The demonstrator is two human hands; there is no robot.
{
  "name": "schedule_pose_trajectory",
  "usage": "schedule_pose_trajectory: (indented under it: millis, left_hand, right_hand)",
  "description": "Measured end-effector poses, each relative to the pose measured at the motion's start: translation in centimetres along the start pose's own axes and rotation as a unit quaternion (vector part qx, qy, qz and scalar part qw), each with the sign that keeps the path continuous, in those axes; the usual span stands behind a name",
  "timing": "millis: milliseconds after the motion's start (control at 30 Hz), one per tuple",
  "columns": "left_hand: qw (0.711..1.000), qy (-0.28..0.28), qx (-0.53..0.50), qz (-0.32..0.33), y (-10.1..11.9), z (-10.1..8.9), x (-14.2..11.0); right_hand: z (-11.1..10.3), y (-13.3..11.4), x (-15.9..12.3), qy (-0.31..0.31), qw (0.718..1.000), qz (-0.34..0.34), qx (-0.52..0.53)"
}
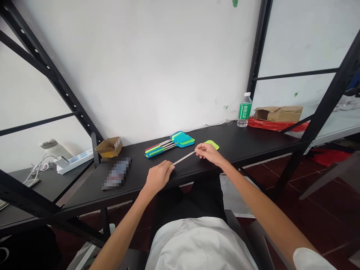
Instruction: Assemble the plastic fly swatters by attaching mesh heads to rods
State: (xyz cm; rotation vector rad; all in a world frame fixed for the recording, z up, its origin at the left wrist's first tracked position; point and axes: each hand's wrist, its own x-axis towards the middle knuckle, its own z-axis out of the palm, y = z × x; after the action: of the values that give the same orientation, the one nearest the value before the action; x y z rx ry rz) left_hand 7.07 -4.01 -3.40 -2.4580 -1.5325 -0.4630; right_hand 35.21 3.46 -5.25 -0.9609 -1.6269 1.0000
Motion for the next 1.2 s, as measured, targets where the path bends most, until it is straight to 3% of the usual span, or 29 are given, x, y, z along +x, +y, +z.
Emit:
schedule_pose_trajectory:
  millis: [1000, 1200]
  left_hand:
    - [1.000, -0.015, -0.017, 0.001, 0.1, -0.2, 0.0]
    - [1.000, -0.009, -0.014, -0.002, -0.1, 0.1, 0.1]
  right_hand:
    - [0.4, -1.1, -0.4, -0.032, 0.995, -0.024, -0.087]
    - [0.5, -1.1, -0.4, -0.030, 0.998, -0.016, -0.050]
